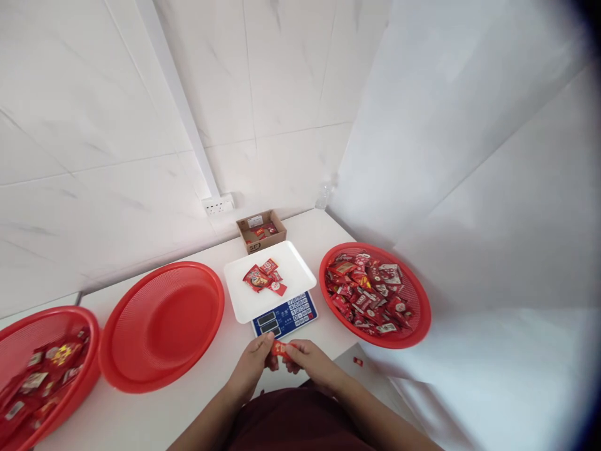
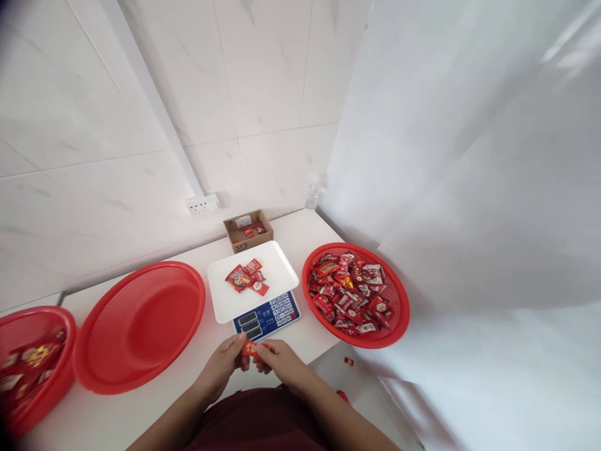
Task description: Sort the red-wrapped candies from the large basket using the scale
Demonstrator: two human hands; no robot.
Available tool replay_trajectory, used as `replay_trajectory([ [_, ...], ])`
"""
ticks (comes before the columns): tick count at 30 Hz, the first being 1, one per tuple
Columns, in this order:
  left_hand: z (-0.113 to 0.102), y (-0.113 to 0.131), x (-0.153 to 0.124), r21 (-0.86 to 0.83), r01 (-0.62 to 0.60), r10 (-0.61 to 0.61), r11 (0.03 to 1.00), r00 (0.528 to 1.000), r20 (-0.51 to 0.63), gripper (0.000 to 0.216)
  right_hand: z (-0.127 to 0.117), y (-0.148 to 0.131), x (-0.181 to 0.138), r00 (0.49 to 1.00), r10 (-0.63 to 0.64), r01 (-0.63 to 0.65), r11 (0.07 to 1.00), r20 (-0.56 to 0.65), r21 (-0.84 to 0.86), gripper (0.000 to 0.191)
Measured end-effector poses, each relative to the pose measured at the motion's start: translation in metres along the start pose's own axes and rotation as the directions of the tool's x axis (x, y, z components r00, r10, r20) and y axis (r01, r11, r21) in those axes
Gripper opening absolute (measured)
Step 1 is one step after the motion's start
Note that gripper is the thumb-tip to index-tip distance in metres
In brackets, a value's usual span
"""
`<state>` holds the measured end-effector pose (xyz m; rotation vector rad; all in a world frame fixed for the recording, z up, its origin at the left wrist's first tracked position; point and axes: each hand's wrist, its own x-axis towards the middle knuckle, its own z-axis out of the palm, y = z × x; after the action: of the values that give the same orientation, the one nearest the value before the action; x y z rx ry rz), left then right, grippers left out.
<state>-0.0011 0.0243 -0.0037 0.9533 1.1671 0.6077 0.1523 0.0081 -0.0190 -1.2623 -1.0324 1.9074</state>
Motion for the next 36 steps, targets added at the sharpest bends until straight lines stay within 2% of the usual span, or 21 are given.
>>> replay_trajectory([
  [3,0.001,0.005,-0.005,-0.269,-0.005,0.025,0.963,0.997,0.069,0.042,0.003,-0.004,-0.003,0.999,0.028,-0.031,0.970,0.019,0.239,0.040],
  [6,0.001,0.012,-0.009,-0.279,-0.081,0.114,0.957,0.988,0.103,0.045,0.004,-0.007,-0.004,0.998,0.030,-0.050,0.925,0.059,0.377,0.036],
  [9,0.003,0.017,-0.011,-0.272,-0.151,0.184,0.950,0.978,0.100,0.044,0.005,-0.008,-0.004,0.993,0.059,-0.098,0.896,0.104,0.434,0.034],
  [12,0.005,0.018,-0.011,-0.301,-0.172,0.208,0.938,0.974,0.094,0.037,0.007,-0.007,-0.003,0.987,0.089,-0.141,0.881,0.135,0.452,0.034],
  [15,0.006,0.020,-0.012,-0.277,-0.184,0.208,0.943,0.976,0.059,0.034,0.009,-0.007,-0.003,0.984,0.097,-0.156,0.879,0.151,0.451,0.034],
  [22,0.008,0.028,-0.017,-0.224,-0.148,0.166,0.963,0.984,0.060,0.036,0.009,-0.007,-0.003,0.976,0.097,-0.176,0.878,0.195,0.445,0.033],
  [29,0.007,0.025,-0.019,-0.172,-0.168,0.178,0.971,0.983,0.045,0.031,0.010,-0.008,-0.001,0.972,0.109,-0.195,0.871,0.208,0.451,0.032],
  [33,0.006,0.026,-0.021,-0.188,-0.193,0.212,0.963,0.973,0.088,0.032,0.010,-0.014,-0.002,0.980,0.087,-0.160,0.876,0.177,0.454,0.031],
  [36,0.006,0.027,-0.023,-0.106,-0.233,0.239,0.967,0.970,0.045,0.036,0.009,-0.017,-0.002,0.988,0.050,-0.113,0.884,0.147,0.454,0.029],
])
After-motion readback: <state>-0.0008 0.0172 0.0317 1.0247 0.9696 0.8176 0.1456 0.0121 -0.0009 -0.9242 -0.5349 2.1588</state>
